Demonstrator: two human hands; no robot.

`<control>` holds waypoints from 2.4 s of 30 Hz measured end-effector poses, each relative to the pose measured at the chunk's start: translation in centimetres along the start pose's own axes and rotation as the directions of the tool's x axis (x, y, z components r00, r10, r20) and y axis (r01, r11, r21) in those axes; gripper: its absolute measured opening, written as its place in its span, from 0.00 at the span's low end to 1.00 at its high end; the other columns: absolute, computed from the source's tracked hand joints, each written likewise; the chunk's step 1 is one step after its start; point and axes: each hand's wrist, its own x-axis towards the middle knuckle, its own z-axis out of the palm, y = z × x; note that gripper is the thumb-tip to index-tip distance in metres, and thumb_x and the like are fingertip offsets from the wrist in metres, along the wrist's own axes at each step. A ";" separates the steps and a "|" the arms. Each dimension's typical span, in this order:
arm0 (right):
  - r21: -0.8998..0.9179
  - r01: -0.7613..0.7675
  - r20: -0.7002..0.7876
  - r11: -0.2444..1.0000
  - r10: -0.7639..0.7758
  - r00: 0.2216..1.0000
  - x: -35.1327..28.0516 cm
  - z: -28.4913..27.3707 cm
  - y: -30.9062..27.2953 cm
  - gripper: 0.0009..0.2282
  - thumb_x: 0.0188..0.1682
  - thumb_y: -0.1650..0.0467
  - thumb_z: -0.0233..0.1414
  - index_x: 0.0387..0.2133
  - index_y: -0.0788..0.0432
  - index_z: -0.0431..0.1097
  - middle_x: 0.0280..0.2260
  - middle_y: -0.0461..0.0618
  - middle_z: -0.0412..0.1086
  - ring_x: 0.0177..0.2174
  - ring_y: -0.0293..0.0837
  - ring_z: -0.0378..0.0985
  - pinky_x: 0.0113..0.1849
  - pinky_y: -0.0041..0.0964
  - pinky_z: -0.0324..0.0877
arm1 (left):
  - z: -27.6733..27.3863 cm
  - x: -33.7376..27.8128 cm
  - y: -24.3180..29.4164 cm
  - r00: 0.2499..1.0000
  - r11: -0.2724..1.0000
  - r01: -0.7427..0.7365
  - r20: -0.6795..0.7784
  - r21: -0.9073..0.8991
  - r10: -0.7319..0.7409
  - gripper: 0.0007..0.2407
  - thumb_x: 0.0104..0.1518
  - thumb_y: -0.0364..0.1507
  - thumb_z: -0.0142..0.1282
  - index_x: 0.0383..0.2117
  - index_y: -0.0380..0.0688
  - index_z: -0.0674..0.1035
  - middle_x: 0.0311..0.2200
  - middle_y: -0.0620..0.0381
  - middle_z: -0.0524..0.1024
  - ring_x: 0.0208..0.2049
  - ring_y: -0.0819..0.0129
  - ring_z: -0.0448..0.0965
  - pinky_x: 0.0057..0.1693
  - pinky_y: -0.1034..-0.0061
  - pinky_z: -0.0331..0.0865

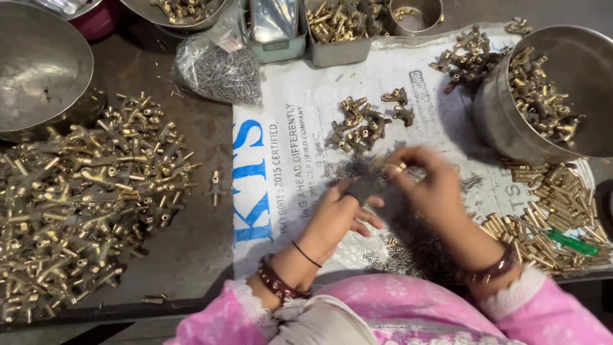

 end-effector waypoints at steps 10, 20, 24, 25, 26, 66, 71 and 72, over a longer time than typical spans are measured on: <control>-0.173 0.506 0.225 0.845 -0.466 0.856 4.2 2.4 -4.5 0.10 0.44 0.73 0.61 0.40 0.57 0.77 0.43 0.50 0.77 0.46 0.50 0.79 0.48 0.43 0.73 | -0.1 0.4 -5.7 0.991 0.991 0.024 0.128 0.135 -0.042 0.07 0.63 0.23 0.48 0.40 0.31 0.77 0.33 0.52 0.81 0.22 0.70 0.82 0.25 0.77 0.71; -0.402 0.833 0.579 0.379 -0.599 0.552 7.5 9.5 -2.5 0.10 0.44 0.71 0.49 0.37 0.59 0.74 0.47 0.51 0.72 0.53 0.50 0.69 0.55 0.45 0.62 | -1.7 1.2 -6.1 0.933 0.861 0.025 0.298 0.507 -0.202 0.15 0.51 0.19 0.50 0.45 0.35 0.80 0.17 0.54 0.77 0.15 0.77 0.72 0.22 0.81 0.62; -0.331 0.793 0.582 0.511 -0.551 0.598 6.7 8.7 -2.8 0.08 0.46 0.71 0.50 0.36 0.61 0.72 0.41 0.52 0.71 0.48 0.50 0.70 0.51 0.42 0.65 | -1.6 1.1 -5.1 0.959 0.874 0.076 0.205 0.480 -0.196 0.14 0.51 0.20 0.51 0.44 0.35 0.80 0.16 0.55 0.77 0.14 0.77 0.73 0.22 0.80 0.63; -0.331 0.793 0.584 0.512 -0.549 0.598 6.4 8.3 -3.1 0.08 0.46 0.71 0.50 0.36 0.61 0.72 0.41 0.52 0.71 0.48 0.50 0.70 0.51 0.42 0.65 | -1.6 1.0 -4.8 0.959 0.875 0.078 0.205 0.478 -0.197 0.14 0.51 0.20 0.51 0.44 0.35 0.80 0.16 0.55 0.77 0.14 0.77 0.73 0.22 0.80 0.63; -0.332 0.791 0.587 0.514 -0.544 0.599 6.0 7.9 -3.4 0.08 0.45 0.71 0.51 0.36 0.60 0.73 0.39 0.52 0.72 0.47 0.51 0.71 0.50 0.43 0.66 | -1.5 0.9 -4.6 0.963 0.861 0.066 0.194 0.505 -0.187 0.15 0.50 0.20 0.51 0.44 0.36 0.81 0.15 0.55 0.77 0.13 0.77 0.71 0.21 0.80 0.62; -0.711 0.010 0.066 0.703 0.053 0.996 -5.5 -13.4 8.3 0.12 0.39 0.70 0.61 0.37 0.60 0.80 0.44 0.53 0.76 0.44 0.56 0.75 0.47 0.47 0.72 | 0.5 1.9 -5.6 0.982 0.920 -0.047 0.186 0.390 -0.028 0.17 0.53 0.13 0.49 0.47 0.42 0.83 0.29 0.55 0.80 0.22 0.81 0.76 0.25 0.87 0.65; -0.640 -0.173 -0.007 0.748 0.220 0.975 -3.1 -11.6 4.4 0.12 0.46 0.68 0.60 0.42 0.58 0.77 0.43 0.53 0.76 0.39 0.50 0.79 0.42 0.43 0.74 | 0.5 1.6 -5.2 0.980 0.921 -0.055 0.198 0.385 -0.024 0.18 0.54 0.13 0.48 0.49 0.42 0.81 0.30 0.58 0.80 0.22 0.81 0.77 0.25 0.87 0.65; -0.427 -0.316 0.003 0.847 0.351 0.936 -2.6 -11.2 2.9 0.11 0.49 0.68 0.59 0.43 0.57 0.75 0.43 0.49 0.78 0.36 0.45 0.81 0.40 0.40 0.75 | 0.6 1.6 -5.2 0.983 0.912 -0.039 0.179 0.409 -0.039 0.20 0.54 0.14 0.47 0.51 0.44 0.79 0.30 0.59 0.80 0.22 0.82 0.78 0.25 0.87 0.65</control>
